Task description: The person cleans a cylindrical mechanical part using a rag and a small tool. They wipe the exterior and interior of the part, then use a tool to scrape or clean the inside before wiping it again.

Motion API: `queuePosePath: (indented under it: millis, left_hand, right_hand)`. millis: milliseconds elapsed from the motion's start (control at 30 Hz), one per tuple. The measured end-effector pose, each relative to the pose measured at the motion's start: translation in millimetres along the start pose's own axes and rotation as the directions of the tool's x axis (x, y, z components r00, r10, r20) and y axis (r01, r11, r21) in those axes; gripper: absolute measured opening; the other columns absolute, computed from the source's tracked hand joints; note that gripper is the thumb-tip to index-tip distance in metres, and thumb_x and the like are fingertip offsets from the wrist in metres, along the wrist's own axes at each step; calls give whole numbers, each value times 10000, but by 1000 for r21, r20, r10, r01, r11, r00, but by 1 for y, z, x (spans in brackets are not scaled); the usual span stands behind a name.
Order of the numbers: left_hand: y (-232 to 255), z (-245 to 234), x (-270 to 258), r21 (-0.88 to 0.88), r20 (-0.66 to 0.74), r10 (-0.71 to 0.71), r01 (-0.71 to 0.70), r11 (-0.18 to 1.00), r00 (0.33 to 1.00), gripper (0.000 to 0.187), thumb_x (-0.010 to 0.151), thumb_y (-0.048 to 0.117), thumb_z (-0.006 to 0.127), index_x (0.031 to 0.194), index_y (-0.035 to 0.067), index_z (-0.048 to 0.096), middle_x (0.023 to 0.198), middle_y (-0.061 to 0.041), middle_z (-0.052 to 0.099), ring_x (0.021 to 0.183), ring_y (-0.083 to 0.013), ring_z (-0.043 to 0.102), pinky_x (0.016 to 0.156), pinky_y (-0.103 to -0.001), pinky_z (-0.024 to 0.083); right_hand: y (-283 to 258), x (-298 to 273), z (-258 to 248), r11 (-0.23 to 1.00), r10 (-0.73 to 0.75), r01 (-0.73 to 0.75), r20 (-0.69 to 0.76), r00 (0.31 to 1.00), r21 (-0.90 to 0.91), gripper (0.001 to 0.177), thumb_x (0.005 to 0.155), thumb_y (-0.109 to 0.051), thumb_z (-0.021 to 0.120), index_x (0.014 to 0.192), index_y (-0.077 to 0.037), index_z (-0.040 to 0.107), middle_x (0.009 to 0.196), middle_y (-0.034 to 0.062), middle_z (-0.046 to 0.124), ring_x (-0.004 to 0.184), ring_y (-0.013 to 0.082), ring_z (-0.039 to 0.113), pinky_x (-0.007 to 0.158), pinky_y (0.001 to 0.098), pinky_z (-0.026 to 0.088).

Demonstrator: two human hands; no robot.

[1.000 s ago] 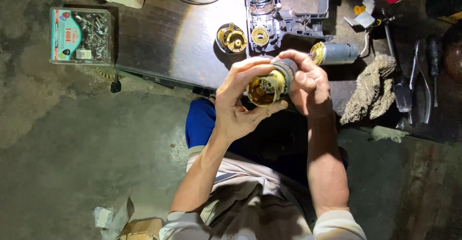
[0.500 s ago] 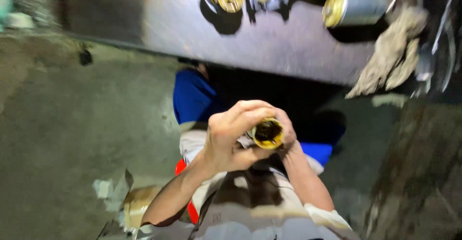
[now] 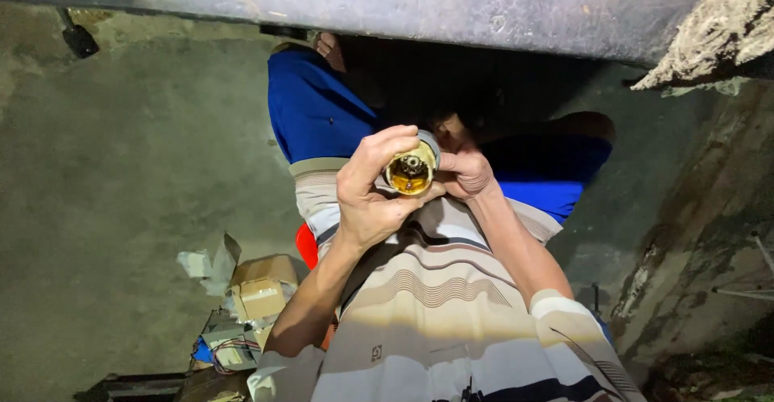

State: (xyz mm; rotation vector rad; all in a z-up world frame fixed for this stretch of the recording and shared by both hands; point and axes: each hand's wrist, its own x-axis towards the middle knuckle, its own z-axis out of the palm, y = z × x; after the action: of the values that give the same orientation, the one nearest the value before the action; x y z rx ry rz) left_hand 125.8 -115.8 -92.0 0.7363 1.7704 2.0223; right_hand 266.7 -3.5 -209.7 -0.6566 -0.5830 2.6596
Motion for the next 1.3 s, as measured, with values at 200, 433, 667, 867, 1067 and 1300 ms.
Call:
queuePosePath:
  millis: [200,433,667,867,1067,1300]
  left_hand:
    - [-5,7,-1,-51,37,3,-1,999,999,492,734,130,959,1155,14,732,1178,-175,734,1114,-323,723,968,-401,556]
    - [-10,8,-5,-88,77,32,-25,996,997,488,758,142,941,1168,0,717,1193,-194,736,1136,-345,721,968,-403,559]
    - [-16,0,-8,63,76,245,-250,966,967,446,824,67,885,1120,12,556,1207,-283,717,1025,-428,748,829,-449,616]
    - [-16,8,-13,39,44,153,-155,987,987,598,783,147,926,1217,-48,564,1154,-220,758,945,-312,780,796,-340,615]
    - [-12,4,-11,34,86,110,-113,993,990,482,849,283,867,1211,16,692,1210,-157,753,952,-283,757,766,-334,579]
    - [-10,1,-10,-3,64,22,-22,1000,998,521,755,211,951,1177,37,700,1228,-183,719,1107,-319,719,949,-396,564]
  right_hand:
    - [18,-12,-56,988,126,-126,0,992,92,323,1031,-179,590,1325,-60,648,1175,121,753,1119,235,719,1037,481,572]
    - [34,-4,-70,987,138,-121,-180,974,102,325,999,-167,603,1264,8,674,1122,193,743,1082,332,726,1090,594,517]
    - [30,-8,-47,1000,18,-19,-150,988,-5,352,1005,-129,603,1339,-22,630,1195,173,729,1098,290,721,1104,540,528]
    - [37,-17,-38,998,31,-45,-278,960,-45,301,996,-137,641,1268,-13,681,1119,149,750,1070,276,737,1060,512,560]
    - [35,-16,-41,999,-2,-10,-289,957,-41,249,1016,-133,629,1206,7,705,1054,138,749,1016,243,746,1025,477,591]
    - [31,-20,-28,999,-35,26,-293,956,-35,213,1043,-156,596,1066,-7,747,943,148,750,886,230,741,954,465,624]
